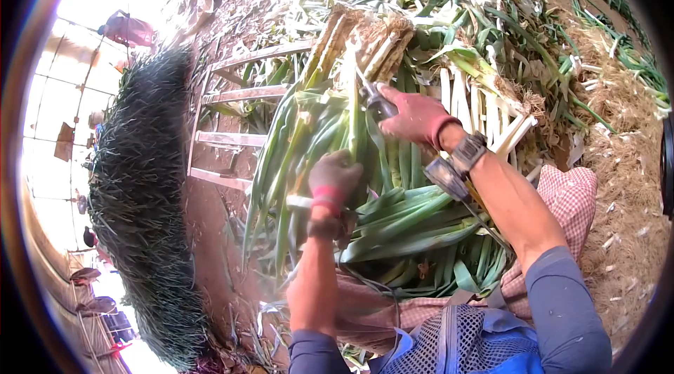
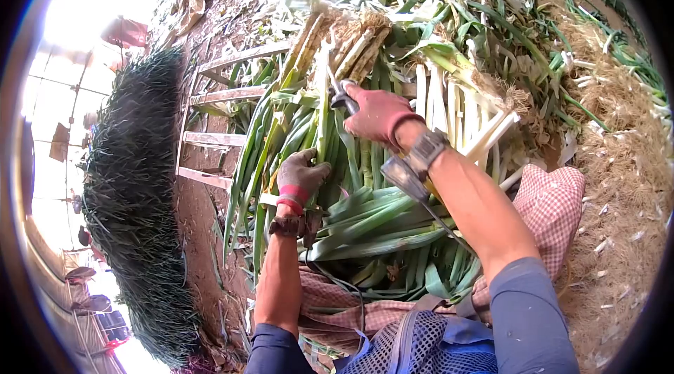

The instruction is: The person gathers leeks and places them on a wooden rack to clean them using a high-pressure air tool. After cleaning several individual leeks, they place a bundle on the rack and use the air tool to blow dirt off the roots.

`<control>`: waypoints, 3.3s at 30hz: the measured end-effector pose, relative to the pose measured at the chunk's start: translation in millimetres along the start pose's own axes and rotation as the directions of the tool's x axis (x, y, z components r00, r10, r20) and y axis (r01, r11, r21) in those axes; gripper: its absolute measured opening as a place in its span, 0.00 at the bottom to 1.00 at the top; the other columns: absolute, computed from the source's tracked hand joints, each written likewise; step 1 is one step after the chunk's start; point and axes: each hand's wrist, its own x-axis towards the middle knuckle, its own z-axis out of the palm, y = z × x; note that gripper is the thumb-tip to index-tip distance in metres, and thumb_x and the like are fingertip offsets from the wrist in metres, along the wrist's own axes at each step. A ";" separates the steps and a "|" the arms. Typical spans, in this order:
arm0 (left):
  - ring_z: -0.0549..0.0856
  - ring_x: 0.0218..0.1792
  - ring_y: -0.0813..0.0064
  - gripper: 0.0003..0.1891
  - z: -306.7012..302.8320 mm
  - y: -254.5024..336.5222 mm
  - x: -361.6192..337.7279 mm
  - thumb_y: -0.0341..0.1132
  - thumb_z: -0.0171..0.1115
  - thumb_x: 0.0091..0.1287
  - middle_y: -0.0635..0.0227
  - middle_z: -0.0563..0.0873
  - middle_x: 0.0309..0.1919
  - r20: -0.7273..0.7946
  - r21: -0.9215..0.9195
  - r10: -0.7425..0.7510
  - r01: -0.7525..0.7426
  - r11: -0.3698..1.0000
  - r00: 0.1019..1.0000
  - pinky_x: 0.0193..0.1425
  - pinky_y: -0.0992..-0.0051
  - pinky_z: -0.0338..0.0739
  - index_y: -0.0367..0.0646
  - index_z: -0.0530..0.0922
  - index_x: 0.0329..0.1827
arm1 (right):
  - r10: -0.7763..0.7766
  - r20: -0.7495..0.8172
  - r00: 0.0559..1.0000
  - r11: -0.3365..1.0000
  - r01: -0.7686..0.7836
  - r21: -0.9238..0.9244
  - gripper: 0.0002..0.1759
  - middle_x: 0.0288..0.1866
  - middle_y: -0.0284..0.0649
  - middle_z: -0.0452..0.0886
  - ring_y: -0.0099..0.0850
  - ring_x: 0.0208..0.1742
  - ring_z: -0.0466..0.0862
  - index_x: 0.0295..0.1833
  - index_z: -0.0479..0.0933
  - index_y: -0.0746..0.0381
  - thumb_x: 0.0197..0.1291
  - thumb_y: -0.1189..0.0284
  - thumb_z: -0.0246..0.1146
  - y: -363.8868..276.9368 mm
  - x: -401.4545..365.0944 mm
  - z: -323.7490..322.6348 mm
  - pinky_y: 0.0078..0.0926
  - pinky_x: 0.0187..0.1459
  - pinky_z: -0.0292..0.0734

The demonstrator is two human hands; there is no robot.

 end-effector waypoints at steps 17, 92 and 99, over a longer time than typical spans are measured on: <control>0.89 0.47 0.51 0.18 12.1 23.1 -29.6 0.47 0.73 0.56 0.58 0.90 0.44 0.081 0.065 0.091 -0.097 0.993 0.993 0.52 0.58 0.83 0.52 0.92 0.47 | 0.066 0.069 0.995 0.996 -0.070 0.054 0.54 0.36 0.50 0.88 0.49 0.39 0.90 0.90 0.56 0.45 0.59 0.48 0.67 39.6 -115.8 0.7 0.44 0.47 0.84; 0.89 0.55 0.64 0.34 -104.1 178.5 99.3 0.55 0.60 0.81 0.55 0.84 0.65 -0.110 -0.963 0.267 -0.170 0.210 0.957 0.61 0.61 0.87 0.40 0.69 0.79 | 0.136 -0.089 0.987 0.837 -0.066 0.544 0.51 0.63 0.62 0.85 0.52 0.64 0.87 0.89 0.58 0.55 0.63 0.58 0.72 76.9 -163.7 19.8 0.39 0.68 0.79; 0.87 0.65 0.52 0.31 44.2 81.2 74.1 0.49 0.65 0.72 0.54 0.87 0.64 -0.069 0.357 0.151 -0.117 0.927 0.986 0.67 0.55 0.82 0.47 0.78 0.76 | 0.106 -0.003 0.994 0.877 -0.092 0.472 0.51 0.65 0.55 0.83 0.47 0.63 0.87 0.89 0.57 0.54 0.64 0.57 0.71 68.8 -153.2 7.8 0.40 0.68 0.78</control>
